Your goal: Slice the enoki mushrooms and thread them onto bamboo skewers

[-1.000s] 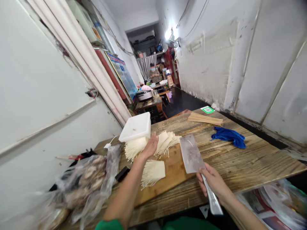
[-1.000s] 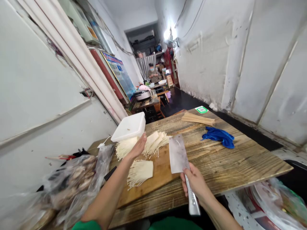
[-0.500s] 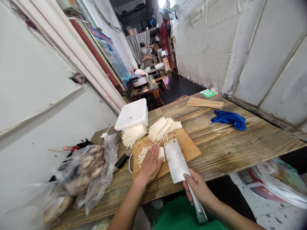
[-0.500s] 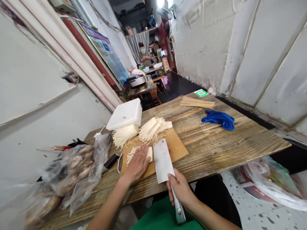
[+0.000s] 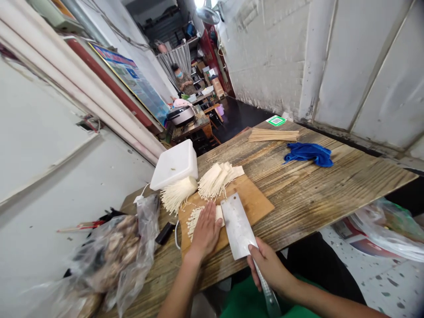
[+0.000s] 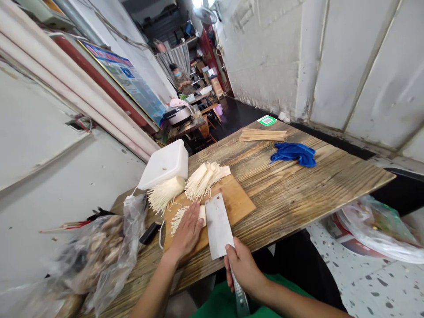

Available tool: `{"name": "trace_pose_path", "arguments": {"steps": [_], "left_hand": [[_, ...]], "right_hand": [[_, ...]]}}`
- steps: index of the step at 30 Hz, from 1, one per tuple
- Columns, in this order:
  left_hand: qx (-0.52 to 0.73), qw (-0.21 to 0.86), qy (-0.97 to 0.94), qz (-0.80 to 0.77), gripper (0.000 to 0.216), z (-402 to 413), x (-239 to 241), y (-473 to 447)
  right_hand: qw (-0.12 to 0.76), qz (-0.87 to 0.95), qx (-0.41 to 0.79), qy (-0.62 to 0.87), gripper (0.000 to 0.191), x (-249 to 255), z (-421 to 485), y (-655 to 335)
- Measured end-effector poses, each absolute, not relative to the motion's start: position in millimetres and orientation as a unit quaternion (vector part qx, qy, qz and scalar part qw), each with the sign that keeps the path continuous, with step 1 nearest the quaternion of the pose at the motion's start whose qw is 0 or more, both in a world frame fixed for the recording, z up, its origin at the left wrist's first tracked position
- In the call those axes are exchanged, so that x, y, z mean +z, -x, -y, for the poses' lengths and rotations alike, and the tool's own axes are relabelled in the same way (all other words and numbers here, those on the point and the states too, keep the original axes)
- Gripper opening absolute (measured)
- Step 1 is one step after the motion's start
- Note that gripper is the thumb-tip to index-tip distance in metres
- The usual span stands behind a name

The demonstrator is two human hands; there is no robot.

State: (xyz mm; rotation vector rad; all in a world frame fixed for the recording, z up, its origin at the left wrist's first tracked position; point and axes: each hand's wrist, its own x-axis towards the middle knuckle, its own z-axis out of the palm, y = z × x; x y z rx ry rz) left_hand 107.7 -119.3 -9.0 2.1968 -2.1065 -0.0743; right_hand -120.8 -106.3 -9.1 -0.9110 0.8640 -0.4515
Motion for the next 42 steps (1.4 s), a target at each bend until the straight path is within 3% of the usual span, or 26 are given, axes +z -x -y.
{"name": "trace_pose_path", "arguments": {"steps": [21,30,42], "left_hand": [[0.000,0.066,-0.700,0.711,0.060,116.8,-11.9,-108.3],[-0.004,0.073,-0.701,0.709,0.060,117.0,-12.2,-108.1],[0.025,0.104,-0.695,0.711,0.059,117.0,-20.2,-111.9]], "right_hand": [[0.773,-0.402,-0.222,0.439,0.038,-22.9,100.4,112.2],[0.777,-0.411,-0.209,0.429,0.015,-6.1,109.1,101.6],[0.775,-0.424,-0.206,0.421,0.014,-4.4,102.4,96.0]]}}
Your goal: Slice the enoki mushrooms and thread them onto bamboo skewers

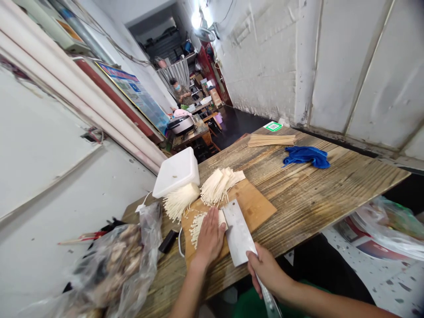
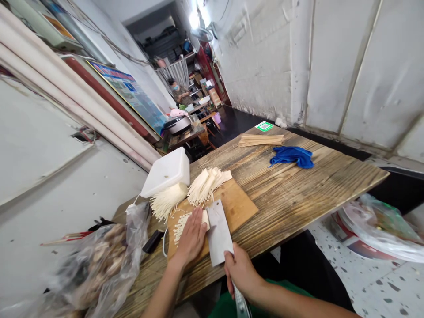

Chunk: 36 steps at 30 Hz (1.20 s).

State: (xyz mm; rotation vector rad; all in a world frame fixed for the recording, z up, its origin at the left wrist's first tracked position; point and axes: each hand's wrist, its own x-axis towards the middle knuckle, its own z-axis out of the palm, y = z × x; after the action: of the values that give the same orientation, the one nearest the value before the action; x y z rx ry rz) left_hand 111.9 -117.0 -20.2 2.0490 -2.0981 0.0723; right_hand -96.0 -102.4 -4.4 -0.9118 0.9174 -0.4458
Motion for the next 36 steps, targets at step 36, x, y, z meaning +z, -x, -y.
{"name": "trace_pose_path", "arguments": {"steps": [36], "left_hand": [[-0.121,0.092,-0.735,0.660,0.072,112.0,11.3,-97.1]], "right_hand": [[0.756,-0.412,-0.192,0.470,0.018,27.6,89.4,66.7]]}}
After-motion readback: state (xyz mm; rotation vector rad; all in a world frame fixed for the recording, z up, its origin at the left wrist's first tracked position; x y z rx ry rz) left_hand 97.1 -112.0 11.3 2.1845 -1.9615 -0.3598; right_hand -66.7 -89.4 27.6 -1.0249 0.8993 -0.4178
